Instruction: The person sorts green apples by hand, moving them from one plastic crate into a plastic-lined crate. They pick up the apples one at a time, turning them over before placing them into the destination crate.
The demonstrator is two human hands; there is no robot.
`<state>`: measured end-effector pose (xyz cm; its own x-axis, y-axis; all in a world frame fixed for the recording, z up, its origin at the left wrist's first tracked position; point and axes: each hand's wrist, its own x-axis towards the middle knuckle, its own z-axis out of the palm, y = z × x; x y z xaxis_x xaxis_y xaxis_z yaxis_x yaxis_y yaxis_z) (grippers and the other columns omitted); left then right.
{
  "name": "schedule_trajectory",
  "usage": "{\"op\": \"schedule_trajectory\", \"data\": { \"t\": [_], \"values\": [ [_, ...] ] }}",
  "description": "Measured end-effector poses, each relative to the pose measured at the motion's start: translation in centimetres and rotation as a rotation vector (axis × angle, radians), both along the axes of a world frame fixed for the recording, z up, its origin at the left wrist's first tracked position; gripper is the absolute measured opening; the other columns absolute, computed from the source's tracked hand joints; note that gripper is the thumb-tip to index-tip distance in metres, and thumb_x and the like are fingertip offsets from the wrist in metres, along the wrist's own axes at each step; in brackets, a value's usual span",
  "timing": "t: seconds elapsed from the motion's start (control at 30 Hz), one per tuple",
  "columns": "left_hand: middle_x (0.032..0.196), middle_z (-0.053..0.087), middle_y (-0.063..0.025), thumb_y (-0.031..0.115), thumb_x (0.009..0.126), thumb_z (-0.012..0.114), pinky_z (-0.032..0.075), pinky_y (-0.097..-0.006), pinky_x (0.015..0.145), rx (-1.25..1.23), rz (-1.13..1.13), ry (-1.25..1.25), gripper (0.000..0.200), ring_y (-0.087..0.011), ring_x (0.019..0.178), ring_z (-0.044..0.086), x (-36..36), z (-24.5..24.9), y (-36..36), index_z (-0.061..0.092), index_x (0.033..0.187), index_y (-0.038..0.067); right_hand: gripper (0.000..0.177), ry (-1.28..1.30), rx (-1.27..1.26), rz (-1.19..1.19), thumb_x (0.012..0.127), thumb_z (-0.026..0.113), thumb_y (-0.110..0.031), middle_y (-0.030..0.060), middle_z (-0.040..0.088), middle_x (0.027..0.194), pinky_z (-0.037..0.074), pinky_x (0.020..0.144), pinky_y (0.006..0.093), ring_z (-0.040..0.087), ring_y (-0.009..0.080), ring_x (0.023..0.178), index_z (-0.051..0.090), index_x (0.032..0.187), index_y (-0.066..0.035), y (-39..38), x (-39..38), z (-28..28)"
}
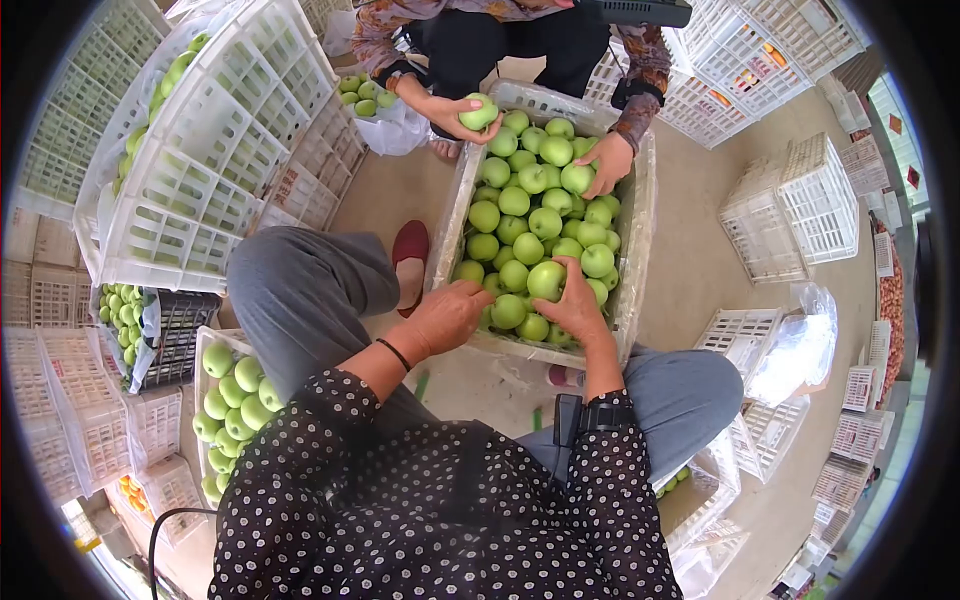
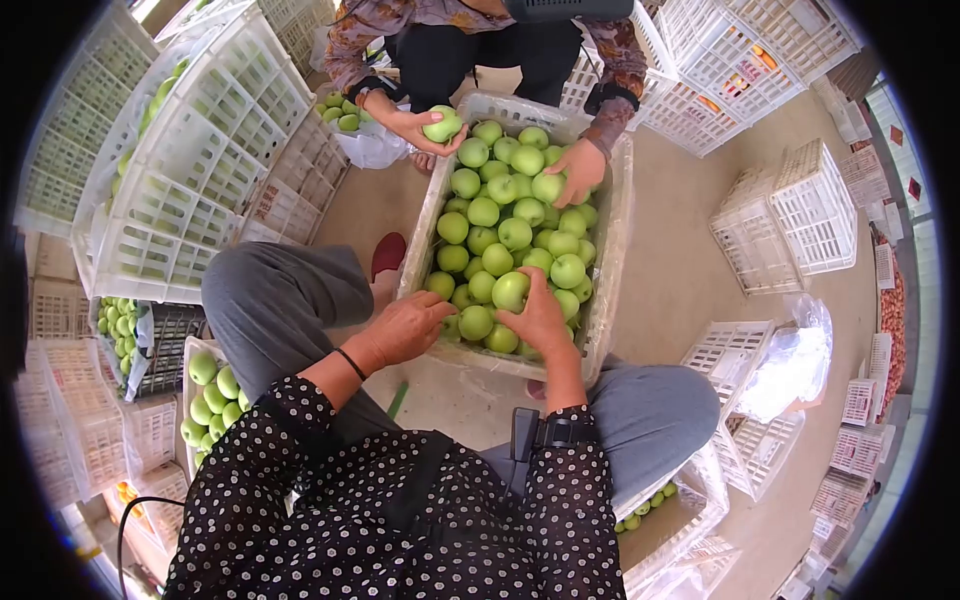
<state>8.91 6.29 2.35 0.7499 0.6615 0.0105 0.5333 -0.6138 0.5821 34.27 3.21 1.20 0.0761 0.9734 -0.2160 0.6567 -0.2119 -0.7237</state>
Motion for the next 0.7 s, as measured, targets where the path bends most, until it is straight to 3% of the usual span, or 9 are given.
{"op": "schedule_trajectory", "data": {
  "t": [0.1,0.17,0.2,0.27,0.43,0.53,0.6,0.63,0.7],
  "values": [
    [0.104,0.064,-0.0126,0.003,0.086,0.06,0.052,-0.0401,0.081,-0.178,0.218,-0.207,0.029,-0.0326,0.095,0.064,0.9,0.4,0.8,0.063,0.114,0.004,0.078,0.135,0.013,0.012,0.069,0.083,-0.019,0.0191,0.059,0.118,0.049,0.093,0.0401,0.061,0.0334,0.108,0.041,0.133,-0.011,-0.3,0.2,0.7],
    [0.103,0.064,-0.0137,0.003,0.085,0.059,0.051,-0.0414,0.083,-0.274,0.324,-0.264,0.027,-0.0346,0.095,0.063,1.5,1.9,1.7,0.063,0.112,0.003,0.078,0.487,0.0,0.038,0.071,0.083,-0.017,0.0116,0.056,0.12,0.047,0.096,0.0342,0.057,0.023,0.111,0.041,0.136,-0.011,0.0,-1.1,2.1],
    [0.102,0.064,-0.0148,0.003,0.085,0.058,0.05,-0.0428,0.084,-0.366,0.433,-0.322,0.025,-0.0366,0.094,0.062,1.5,2.4,2.0,0.064,0.11,0.002,0.078,0.496,-0.001,0.039,0.071,0.083,-0.017,0.0116,0.056,0.12,0.047,0.096,0.0342,0.057,0.023,0.111,0.041,0.136,-0.011,0.0,-2.0,2.5],
    [0.102,0.064,-0.0153,0.003,0.085,0.059,0.05,-0.0428,0.084,-0.26,0.456,-0.347,0.025,-0.0363,0.094,0.062,0.8,1.6,2.7,0.064,0.109,0.003,0.077,0.767,-0.122,0.096,0.073,0.082,-0.015,0.0066,0.053,0.123,0.046,0.096,0.0315,0.054,0.0181,0.111,0.04,0.138,-0.011,-0.1,-4.1,2.9],
    [0.102,0.065,-0.0147,0.005,0.083,0.062,0.049,-0.0431,0.087,-0.12,0.509,-0.264,0.024,-0.0346,0.099,0.061,-1.6,0.7,3.0,0.065,0.107,0.004,0.081,0.65,-0.232,0.154,0.071,0.081,-0.018,0.0094,0.054,0.126,0.044,0.101,0.0332,0.055,0.0209,0.116,0.039,0.14,-0.011,0.2,-7.6,-0.6],
    [0.122,0.061,-0.0142,0.01,0.085,0.065,0.042,-0.0441,0.103,0.005,0.235,0.012,0.03,-0.0308,0.119,0.055,-2.5,1.0,2.5,0.065,0.115,0.006,0.081,0.541,-0.297,0.283,0.073,0.081,-0.024,0.0137,0.057,0.128,0.044,0.102,0.0349,0.056,0.0247,0.117,0.039,0.14,-0.009,0.5,-8.1,-1.7],
    [0.146,0.043,-0.0158,0.023,0.085,0.068,0.021,-0.0502,0.118,0.02,0.126,0.168,0.043,-0.036,0.144,0.028,-2.5,1.0,1.1,0.062,0.125,0.008,0.082,0.49,-0.282,0.311,0.074,0.08,-0.03,0.0189,0.058,0.128,0.045,0.101,0.0368,0.058,0.0296,0.117,0.038,0.141,-0.007,0.8,-8.1,-2.0],
    [0.146,0.043,-0.0158,0.023,0.085,0.068,0.021,-0.0502,0.118,0.02,0.124,0.168,0.043,-0.036,0.144,0.028,-2.4,0.8,0.9,0.062,0.125,0.008,0.083,0.434,-0.263,0.341,0.076,0.078,-0.035,0.024,0.059,0.127,0.046,0.099,0.0387,0.059,0.0344,0.117,0.037,0.142,-0.005,0.9,-8.0,-2.0],
    [0.158,0.024,-0.0145,0.032,0.084,0.07,0.009,-0.0525,0.121,0.0,0.088,0.238,0.057,-0.039,0.151,0.005,-2.2,0.3,0.9,0.057,0.134,0.009,0.083,0.419,-0.233,0.367,0.077,0.077,-0.035,0.0256,0.058,0.128,0.046,0.099,0.0399,0.059,0.0364,0.117,0.036,0.142,-0.005,0.9,-7.8,-2.4]
  ]
}}
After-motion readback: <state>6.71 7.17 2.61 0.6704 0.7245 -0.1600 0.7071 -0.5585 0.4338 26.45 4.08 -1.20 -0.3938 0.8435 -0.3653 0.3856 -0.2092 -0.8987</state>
